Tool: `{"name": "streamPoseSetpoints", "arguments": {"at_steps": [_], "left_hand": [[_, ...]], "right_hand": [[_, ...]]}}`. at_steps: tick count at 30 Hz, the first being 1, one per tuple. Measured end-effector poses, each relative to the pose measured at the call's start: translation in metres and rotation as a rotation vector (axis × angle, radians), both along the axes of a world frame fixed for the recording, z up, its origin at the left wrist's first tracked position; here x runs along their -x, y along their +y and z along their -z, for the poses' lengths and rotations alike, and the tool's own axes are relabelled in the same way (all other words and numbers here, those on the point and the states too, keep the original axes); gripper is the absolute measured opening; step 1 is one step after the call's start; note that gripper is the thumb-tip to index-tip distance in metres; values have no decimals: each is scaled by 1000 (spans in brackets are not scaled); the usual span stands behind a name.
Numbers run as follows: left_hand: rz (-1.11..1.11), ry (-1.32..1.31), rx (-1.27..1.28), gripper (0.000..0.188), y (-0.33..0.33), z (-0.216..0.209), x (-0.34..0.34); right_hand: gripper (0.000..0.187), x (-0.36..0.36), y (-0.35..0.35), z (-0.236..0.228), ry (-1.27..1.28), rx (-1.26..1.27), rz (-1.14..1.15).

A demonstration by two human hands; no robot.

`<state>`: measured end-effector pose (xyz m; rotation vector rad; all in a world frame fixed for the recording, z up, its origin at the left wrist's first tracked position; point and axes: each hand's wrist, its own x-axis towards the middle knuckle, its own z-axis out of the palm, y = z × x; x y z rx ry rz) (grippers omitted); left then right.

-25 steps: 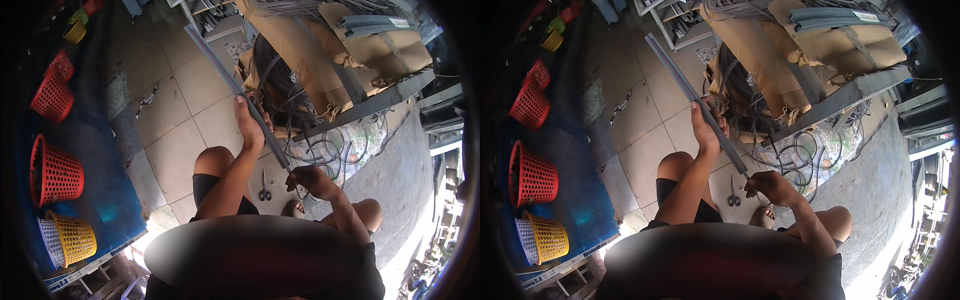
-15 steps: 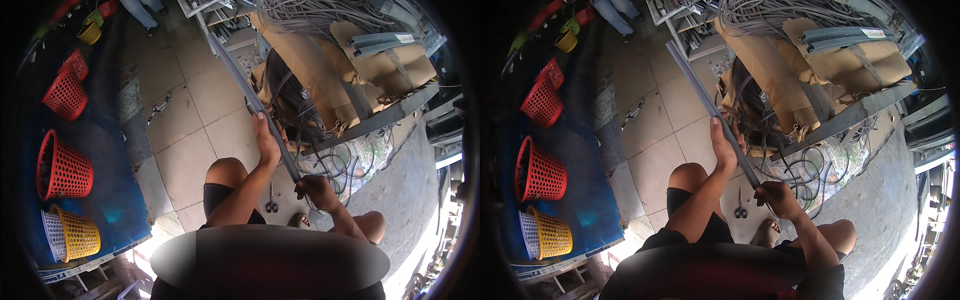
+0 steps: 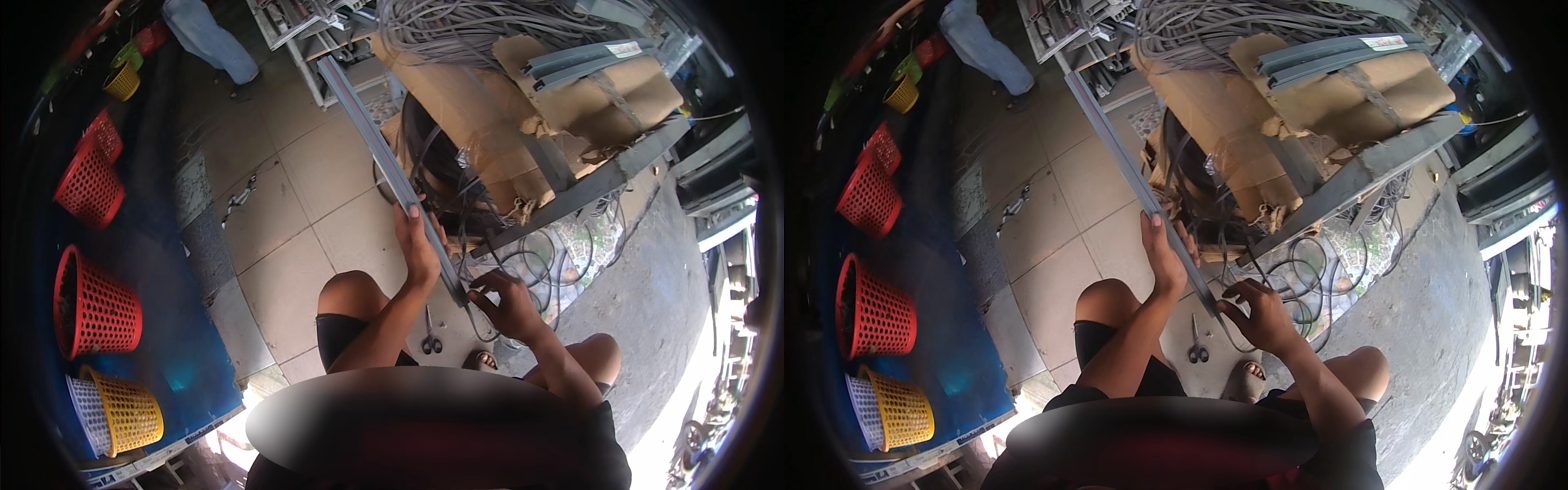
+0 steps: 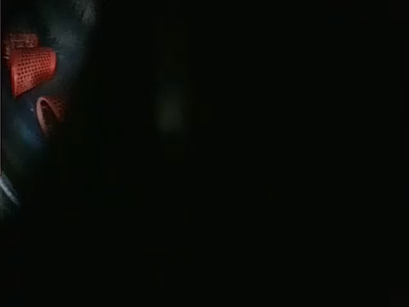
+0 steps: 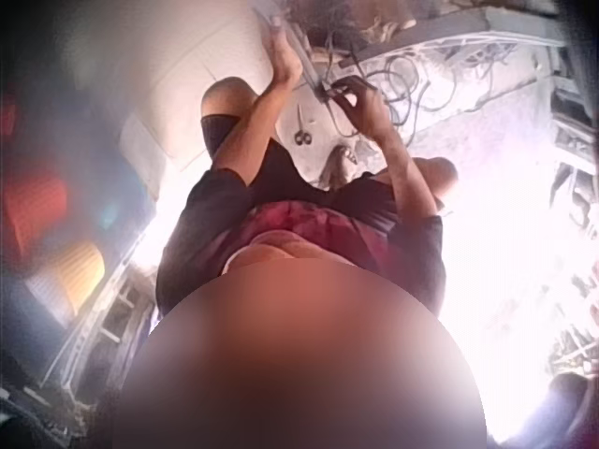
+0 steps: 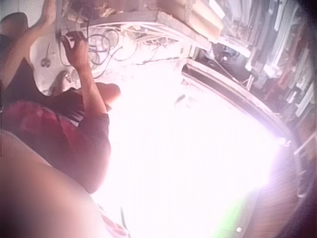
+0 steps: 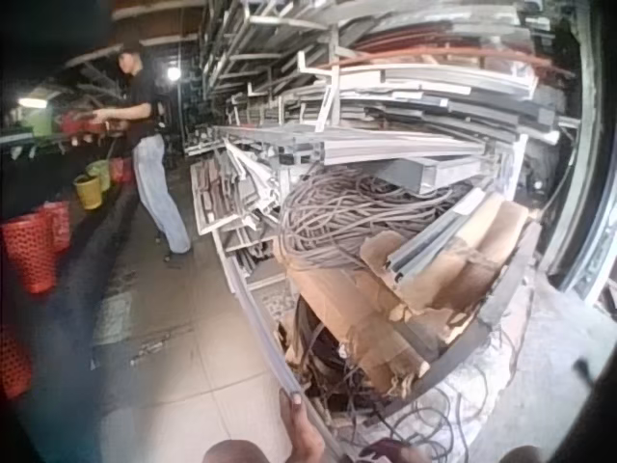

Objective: The person sits on the floor and uses a utility knife to strip the plastic sheath from a long metal profile. They then stand, walk to a cutting machine, and cut the profile to length before placing it on a workbench.

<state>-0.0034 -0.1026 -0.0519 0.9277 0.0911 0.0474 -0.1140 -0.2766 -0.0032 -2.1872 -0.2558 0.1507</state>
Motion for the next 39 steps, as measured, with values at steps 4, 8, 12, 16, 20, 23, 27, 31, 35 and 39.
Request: {"name": "streamPoseSetpoints", "arguments": {"at_steps": [4, 8, 12, 16, 20, 23, 27, 31, 35, 39], "left_hand": [[149, -266, -41, 52, -23, 11, 41], [192, -511, -244, 69, -45, 40, 83], [269, -712, -618, 75, -47, 91, 99], [424, -532, -672, 78, -39, 135, 111], [393, -562, -744, 75, -30, 156, 103], [397, -572, -744, 73, -30, 152, 102], [379, -590, -712, 71, -34, 126, 106], [324, -697, -720, 70, -41, 99, 99], [342, -652, -697, 72, -32, 73, 95], [81, -652, -401, 73, -22, 25, 68]], "right_hand": [[37, -2, -2, -57, -381, -23, 180], [76, -6, -22, -122, -925, -81, 178], [84, 3, -40, -168, -1070, -164, 200], [77, 6, -46, -180, -1144, 120, 322], [55, 5, -46, -176, -1135, 95, 335], [45, 3, -45, -173, -1137, 41, 404], [43, 0, -42, -171, -1184, 17, 418], [39, -3, -41, -171, -1218, -37, 429], [75, 6, -40, -164, -1049, -109, 357], [57, 11, -23, -129, -1164, -419, 269]]}}
